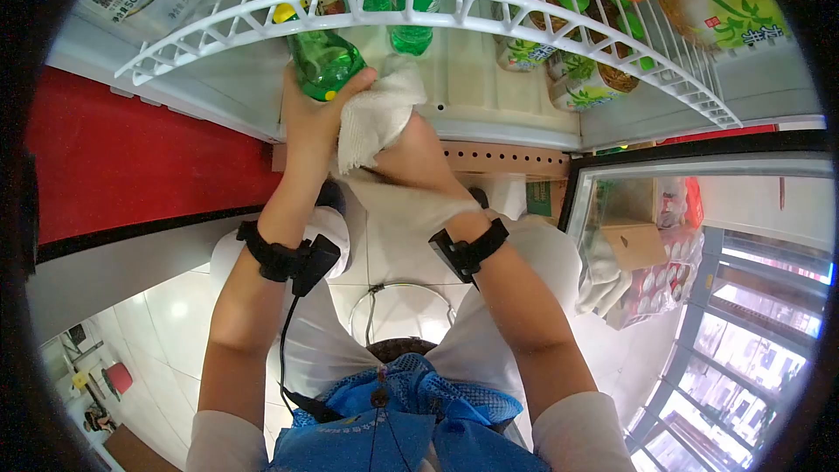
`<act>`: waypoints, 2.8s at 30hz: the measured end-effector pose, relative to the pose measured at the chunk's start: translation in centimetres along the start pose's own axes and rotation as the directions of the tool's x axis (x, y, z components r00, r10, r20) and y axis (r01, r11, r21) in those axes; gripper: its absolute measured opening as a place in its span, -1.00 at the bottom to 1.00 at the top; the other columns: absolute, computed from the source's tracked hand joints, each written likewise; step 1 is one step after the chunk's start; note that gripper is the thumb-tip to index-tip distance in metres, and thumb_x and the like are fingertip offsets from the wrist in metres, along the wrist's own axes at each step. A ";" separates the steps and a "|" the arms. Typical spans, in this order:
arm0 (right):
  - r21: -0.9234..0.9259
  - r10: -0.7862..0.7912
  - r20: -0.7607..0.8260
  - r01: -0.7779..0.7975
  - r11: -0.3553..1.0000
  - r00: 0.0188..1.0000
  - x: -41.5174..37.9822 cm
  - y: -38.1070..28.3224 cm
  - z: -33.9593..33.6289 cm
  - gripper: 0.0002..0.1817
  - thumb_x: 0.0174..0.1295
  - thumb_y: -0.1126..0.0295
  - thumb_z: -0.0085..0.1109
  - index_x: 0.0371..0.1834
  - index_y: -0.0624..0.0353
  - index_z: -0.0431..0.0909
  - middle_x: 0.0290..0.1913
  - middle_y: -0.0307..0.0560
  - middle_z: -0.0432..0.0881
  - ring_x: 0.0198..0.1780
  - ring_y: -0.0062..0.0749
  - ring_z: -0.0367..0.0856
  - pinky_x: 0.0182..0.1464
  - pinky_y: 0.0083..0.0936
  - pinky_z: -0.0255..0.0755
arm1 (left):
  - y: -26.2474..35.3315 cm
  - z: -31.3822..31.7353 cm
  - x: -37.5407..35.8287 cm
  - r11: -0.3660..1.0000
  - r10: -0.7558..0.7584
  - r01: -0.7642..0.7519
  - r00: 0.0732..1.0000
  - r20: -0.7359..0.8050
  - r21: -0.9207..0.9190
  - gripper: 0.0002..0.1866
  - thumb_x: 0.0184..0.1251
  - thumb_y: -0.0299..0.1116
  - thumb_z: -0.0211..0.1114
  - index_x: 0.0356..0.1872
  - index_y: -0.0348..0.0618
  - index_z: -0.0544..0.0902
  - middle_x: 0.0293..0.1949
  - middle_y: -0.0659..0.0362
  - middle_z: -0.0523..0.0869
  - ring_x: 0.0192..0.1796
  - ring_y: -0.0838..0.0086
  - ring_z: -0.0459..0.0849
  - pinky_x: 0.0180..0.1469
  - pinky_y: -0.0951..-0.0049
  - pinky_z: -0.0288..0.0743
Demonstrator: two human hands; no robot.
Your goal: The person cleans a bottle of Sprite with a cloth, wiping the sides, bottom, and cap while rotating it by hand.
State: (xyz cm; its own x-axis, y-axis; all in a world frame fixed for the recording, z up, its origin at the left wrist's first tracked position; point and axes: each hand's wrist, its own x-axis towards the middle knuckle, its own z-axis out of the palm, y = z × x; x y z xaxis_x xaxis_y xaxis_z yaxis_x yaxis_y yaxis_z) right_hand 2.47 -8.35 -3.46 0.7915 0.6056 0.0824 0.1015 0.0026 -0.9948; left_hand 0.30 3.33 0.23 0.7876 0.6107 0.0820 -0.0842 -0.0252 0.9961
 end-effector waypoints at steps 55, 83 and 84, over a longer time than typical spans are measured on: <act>-0.197 -0.108 -0.162 0.075 0.978 0.981 -2.2 0.8 0.8 -0.64 -0.07 0.28 0.13 -0.19 0.21 0.45 -0.29 0.05 0.52 -0.24 -0.16 0.48 -0.21 -0.43 0.34 | 2.2 -0.4 -0.8 0.977 0.052 -0.048 0.998 0.016 -0.209 -0.42 -0.16 -0.33 0.40 -0.11 -0.28 0.31 -0.22 0.13 0.46 -0.17 0.50 0.45 -0.10 0.54 0.34; -0.739 0.140 -0.425 -0.431 0.517 0.895 1.3 -0.7 -5.5 -0.40 -0.17 0.14 0.24 -0.10 0.30 0.34 -0.18 0.15 0.50 -0.12 -0.08 0.46 -0.16 -0.32 0.38 | 2.3 -1.0 -0.2 0.964 -0.017 0.040 0.996 0.088 -0.264 -0.49 -0.23 -0.40 0.43 -0.21 -0.27 0.37 -0.33 0.17 0.52 -0.29 0.56 0.51 -0.28 0.56 0.41; -0.740 0.140 -0.425 -0.432 0.516 0.894 1.3 -0.1 -5.7 -0.40 -0.17 0.14 0.24 -0.10 0.30 0.34 -0.18 0.15 0.50 -0.12 -0.08 0.46 -0.16 -0.32 0.38 | 2.2 -1.0 -0.2 0.964 -0.035 0.065 0.992 0.120 -0.257 -0.50 -0.23 -0.40 0.43 -0.22 -0.26 0.38 -0.33 0.18 0.52 -0.30 0.57 0.51 -0.27 0.57 0.41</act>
State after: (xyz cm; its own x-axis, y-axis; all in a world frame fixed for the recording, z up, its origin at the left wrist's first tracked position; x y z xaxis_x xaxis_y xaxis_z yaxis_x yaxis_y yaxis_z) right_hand 6.94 -12.06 -2.94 0.9782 0.2040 -0.0401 0.1563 -0.8488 -0.5050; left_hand -0.68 3.91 2.38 0.8578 0.5114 0.0506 -0.1868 0.2186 0.9578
